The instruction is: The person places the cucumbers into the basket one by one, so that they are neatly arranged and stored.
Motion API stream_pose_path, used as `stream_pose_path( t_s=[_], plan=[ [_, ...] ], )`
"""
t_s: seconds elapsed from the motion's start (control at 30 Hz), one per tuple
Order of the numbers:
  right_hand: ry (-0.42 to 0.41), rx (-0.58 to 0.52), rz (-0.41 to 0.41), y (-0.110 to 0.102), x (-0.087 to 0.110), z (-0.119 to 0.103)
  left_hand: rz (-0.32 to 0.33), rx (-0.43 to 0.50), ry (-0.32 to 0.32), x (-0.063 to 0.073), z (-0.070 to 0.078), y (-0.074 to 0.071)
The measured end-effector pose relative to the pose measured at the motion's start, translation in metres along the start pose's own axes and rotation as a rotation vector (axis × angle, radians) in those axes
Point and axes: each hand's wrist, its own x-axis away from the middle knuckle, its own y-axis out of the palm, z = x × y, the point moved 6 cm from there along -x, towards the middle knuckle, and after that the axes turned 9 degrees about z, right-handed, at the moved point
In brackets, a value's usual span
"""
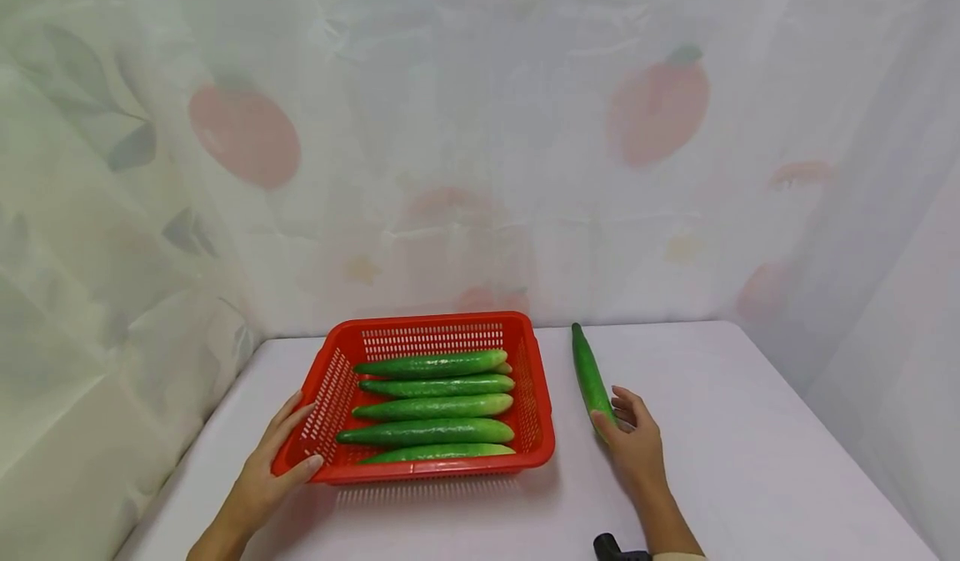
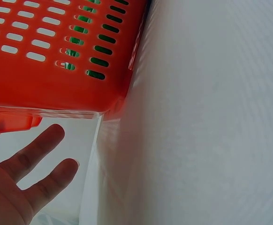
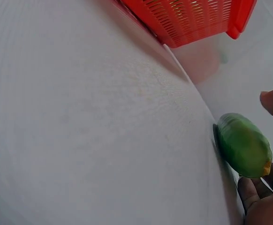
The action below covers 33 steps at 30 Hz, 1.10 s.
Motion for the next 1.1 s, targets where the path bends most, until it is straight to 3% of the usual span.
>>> stream_pose_path(
  t_s=[0.2, 0.9, 1.1],
  plan=[
    [0.001, 0.105, -0.015, 0.0027, -0.0015, 0.0022, 0.0, 0.003, 0.007, -0.001, 0.0002, 0.0002],
    [-0.023, 0.238, 0.013, 0.0065, -0.0036, 0.0004, -0.002, -0.003, 0.003, -0.0017, 0.0027, -0.0004],
    [-0.025, 0.267, 0.087, 0.0032, 0.0002, 0.0019, -0.007, -0.009, -0.005, -0.0005, 0.0027, 0.0003]
  ],
)
